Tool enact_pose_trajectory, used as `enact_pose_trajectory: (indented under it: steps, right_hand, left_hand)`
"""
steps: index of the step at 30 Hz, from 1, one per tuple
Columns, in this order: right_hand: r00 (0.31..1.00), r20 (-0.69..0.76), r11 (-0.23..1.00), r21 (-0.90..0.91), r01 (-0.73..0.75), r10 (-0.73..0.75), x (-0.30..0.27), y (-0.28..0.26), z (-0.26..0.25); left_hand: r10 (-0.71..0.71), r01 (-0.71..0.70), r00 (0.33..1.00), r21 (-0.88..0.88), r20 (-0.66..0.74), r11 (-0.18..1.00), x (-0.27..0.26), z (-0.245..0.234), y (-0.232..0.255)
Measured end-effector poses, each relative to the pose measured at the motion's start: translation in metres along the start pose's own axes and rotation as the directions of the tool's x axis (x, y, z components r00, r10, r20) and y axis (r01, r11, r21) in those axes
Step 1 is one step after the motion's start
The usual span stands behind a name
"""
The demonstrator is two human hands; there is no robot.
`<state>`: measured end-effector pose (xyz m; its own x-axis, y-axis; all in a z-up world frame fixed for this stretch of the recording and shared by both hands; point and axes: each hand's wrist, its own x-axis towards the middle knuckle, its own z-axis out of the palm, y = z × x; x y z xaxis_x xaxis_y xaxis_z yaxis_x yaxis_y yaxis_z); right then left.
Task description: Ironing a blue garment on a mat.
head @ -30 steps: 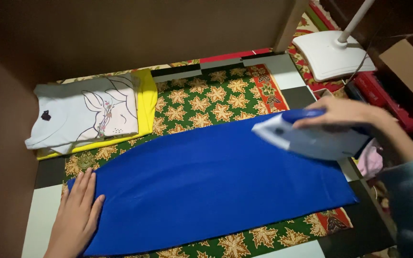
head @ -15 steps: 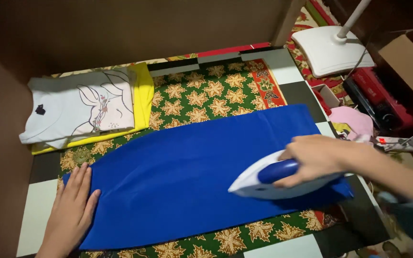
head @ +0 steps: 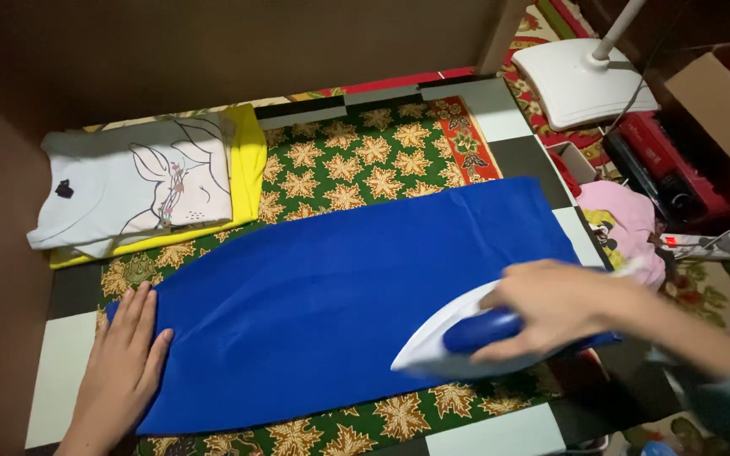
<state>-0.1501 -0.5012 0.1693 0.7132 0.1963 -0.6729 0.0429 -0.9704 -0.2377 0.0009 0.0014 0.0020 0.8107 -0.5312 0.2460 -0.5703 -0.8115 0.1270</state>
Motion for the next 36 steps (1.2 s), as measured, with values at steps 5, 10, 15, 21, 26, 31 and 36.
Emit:
enact_pose_trajectory:
  steps: [5, 10, 15, 21, 26, 31, 36]
  right_hand:
    - [0.992, 0.015, 0.992, -0.023, 0.127, -0.126, -0.004, -0.015, 0.007]
    - [0.978, 0.103, 0.983, -0.002, -0.182, 0.181, -0.025, 0.022, 0.014]
    - [0.982, 0.045, 0.963, 0.196, -0.187, 0.181, -0.022, 0.137, 0.066]
    - [0.969, 0.011, 0.965, 0.098, -0.245, 0.245, -0.016, 0.116, 0.064]
    - [0.997, -0.076, 0.998, -0.051, 0.022, -0.026, -0.005, -0.001, 0.029]
    - [0.971, -0.122, 0.978, -0.025, 0.206, -0.208, 0.023, -0.078, 0.012]
    - [0.918, -0.187, 0.931, -0.178, 0.319, -0.350, 0.044, -0.111, 0.004]
  left_hand:
    - [-0.042, 0.042, 0.999, 0.008, 0.030, 0.999, 0.001, 0.000, -0.002]
    - [-0.049, 0.050, 0.998, -0.016, 0.037, 0.999, 0.000, 0.000, -0.001]
    - [-0.036, 0.038, 0.999, -0.036, 0.039, 0.999, 0.000, -0.003, -0.002]
    - [-0.055, 0.056, 0.998, 0.037, -0.039, 0.998, -0.002, -0.034, 0.036]
    - [0.049, -0.055, 0.994, -0.061, -0.096, 0.997, -0.017, -0.038, 0.087]
    - [0.188, -0.189, 0.981, -0.026, -0.036, 0.982, -0.033, -0.025, 0.105]
    - [0.153, -0.152, 0.988, -0.007, 0.031, 0.988, -0.037, -0.026, 0.106]
